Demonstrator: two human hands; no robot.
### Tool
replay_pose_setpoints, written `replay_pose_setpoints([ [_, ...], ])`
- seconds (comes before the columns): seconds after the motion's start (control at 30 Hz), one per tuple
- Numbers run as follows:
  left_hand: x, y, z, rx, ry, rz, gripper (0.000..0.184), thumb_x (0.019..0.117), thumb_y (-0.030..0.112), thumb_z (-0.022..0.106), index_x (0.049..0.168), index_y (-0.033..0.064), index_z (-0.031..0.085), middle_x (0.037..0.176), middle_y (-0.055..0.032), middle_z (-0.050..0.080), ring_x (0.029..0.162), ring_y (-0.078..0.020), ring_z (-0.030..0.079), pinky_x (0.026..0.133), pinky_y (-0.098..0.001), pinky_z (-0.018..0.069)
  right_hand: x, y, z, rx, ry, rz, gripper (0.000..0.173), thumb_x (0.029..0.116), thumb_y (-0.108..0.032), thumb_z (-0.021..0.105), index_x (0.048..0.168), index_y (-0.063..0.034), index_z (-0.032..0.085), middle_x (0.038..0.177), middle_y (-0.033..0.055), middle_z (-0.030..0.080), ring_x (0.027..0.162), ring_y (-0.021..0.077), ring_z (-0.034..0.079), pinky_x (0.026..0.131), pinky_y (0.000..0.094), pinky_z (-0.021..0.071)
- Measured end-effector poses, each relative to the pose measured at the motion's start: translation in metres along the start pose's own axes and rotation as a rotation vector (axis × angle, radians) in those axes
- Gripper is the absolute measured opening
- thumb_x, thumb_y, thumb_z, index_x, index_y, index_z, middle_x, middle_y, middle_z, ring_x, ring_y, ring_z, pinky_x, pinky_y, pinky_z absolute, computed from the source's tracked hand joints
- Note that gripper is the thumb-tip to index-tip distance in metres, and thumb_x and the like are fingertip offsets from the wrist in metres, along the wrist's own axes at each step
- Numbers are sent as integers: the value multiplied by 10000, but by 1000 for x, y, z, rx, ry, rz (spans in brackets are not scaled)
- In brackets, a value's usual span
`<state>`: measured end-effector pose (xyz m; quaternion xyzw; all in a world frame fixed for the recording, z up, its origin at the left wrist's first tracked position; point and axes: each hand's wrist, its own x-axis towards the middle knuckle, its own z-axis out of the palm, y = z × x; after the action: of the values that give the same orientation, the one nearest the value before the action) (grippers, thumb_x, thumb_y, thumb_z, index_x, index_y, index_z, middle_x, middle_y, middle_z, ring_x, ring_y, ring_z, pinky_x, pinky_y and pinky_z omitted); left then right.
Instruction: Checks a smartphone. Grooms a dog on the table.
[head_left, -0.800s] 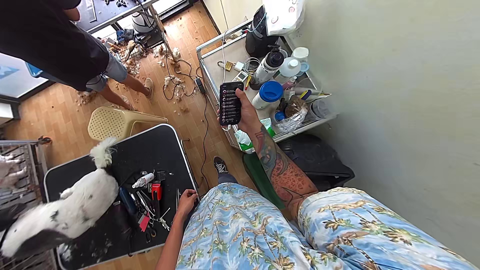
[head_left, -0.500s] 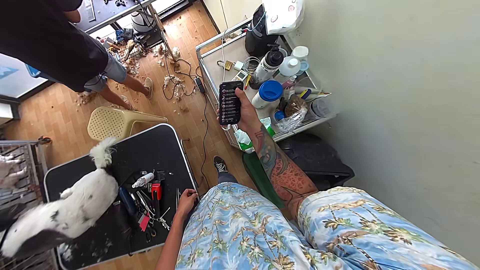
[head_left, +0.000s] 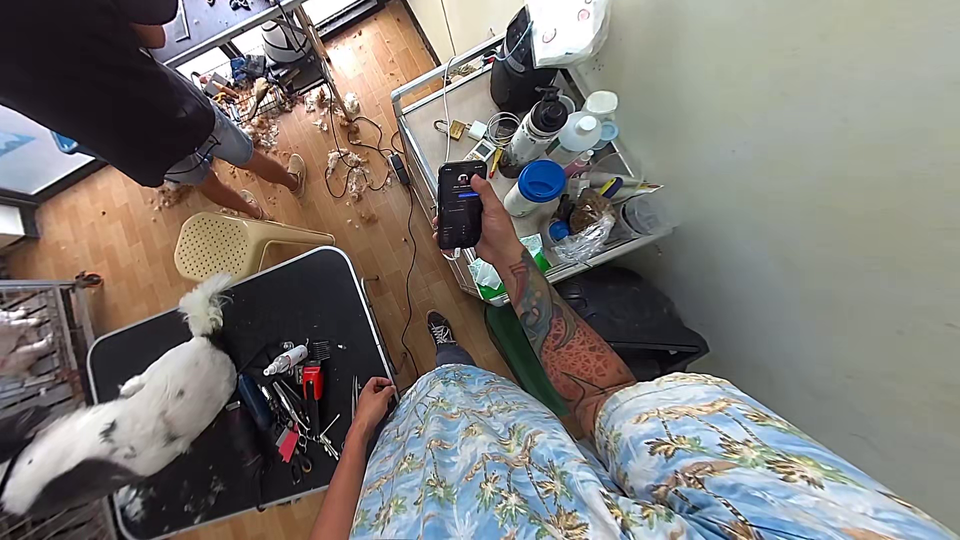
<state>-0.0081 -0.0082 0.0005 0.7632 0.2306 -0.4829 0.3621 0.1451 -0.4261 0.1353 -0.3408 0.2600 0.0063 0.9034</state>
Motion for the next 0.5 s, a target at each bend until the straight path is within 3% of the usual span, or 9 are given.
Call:
replay_pose_setpoints([
  [0.33,1,0,0,-3,-2,-2,269,988,187,671,1213,45,634,1023,-151,681,858,-243,669,756,-431,573,-1,2,-3,9,-155,-84,610,1049,-598,319,1401,-139,513,1147,230,695,965,380,723,770,546,622],
  [0.43,0,-1,0,-4,0,0,269,985,186,675,1210,46,633,1022,-150,682,859,-243,671,754,-429,574,-4,2,-2,-29,-208,-122,491,1045,-377,437,1474,-138,415,1216,262,660,1022,410,703,812,559,612],
  [0.5,0,0,0,-1,1,0,270,986,185,674,1212,43,634,1029,-152,679,857,-243,668,757,-431,572,-5,3,-3,-16,-260,-158,613,929,-71,563,1502,-115,351,1255,303,627,1051,451,683,824,588,605],
])
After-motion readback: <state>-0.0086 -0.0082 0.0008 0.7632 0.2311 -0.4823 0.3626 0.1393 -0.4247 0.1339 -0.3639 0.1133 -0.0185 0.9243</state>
